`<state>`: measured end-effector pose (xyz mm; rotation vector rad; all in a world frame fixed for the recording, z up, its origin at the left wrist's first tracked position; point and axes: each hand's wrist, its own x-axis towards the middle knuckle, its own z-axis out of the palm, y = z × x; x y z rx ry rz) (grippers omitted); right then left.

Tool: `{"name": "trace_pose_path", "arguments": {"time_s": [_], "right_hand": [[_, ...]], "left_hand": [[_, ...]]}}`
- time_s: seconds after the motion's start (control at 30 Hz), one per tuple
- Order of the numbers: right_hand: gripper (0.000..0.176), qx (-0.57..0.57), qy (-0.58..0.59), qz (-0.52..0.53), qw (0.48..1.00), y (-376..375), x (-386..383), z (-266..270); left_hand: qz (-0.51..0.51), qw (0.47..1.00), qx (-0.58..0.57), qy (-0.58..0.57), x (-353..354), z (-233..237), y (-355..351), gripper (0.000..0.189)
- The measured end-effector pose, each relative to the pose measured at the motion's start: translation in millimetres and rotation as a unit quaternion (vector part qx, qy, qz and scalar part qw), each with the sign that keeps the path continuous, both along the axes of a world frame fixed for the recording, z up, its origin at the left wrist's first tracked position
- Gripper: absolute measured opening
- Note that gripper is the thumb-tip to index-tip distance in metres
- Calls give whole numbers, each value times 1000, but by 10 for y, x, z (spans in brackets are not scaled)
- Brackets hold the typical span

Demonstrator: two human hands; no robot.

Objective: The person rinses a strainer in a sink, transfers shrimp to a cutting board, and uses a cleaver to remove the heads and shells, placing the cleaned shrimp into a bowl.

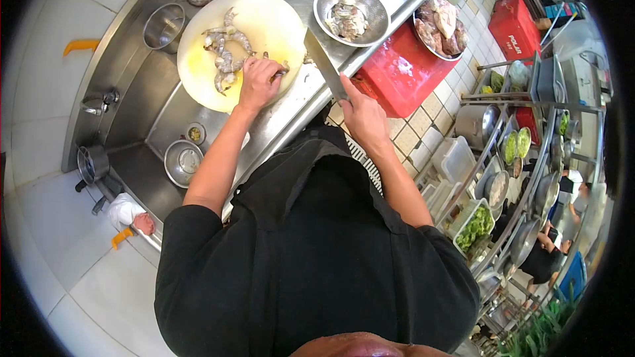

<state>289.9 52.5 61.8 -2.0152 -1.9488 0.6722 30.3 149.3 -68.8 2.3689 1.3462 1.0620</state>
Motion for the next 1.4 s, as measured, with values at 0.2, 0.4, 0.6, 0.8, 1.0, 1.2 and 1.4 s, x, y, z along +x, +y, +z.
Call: {"name": "trace_pose_path", "arguments": {"time_s": [0.2,0.4,0.6,0.8,1.0,1.2,1.4], "right_hand": [[60,18,64,-5,998,-61,39,-23],[63,-51,66,23,996,-160,-6,-230],[63,2,54,74,996,-134,-109,-165],[66,-49,6,90,995,-156,-170,-79],[67,-77,-52,108,990,-146,-237,-37],[72,6,-71,139,988,-56,-399,-238],[75,-1,-75,147,986,-32,-412,-289]], "left_hand": [[-5,1000,-9,-14,-18,-27,18,15],[2,999,-44,-2,-40,16,10,20],[5,996,-74,38,-13,42,33,24],[6,998,-57,29,-16,11,48,29],[18,999,-24,16,26,-42,62,24],[40,997,-51,43,25,-3,57,20],[58,997,-44,26,89,-22,18,20]]}}
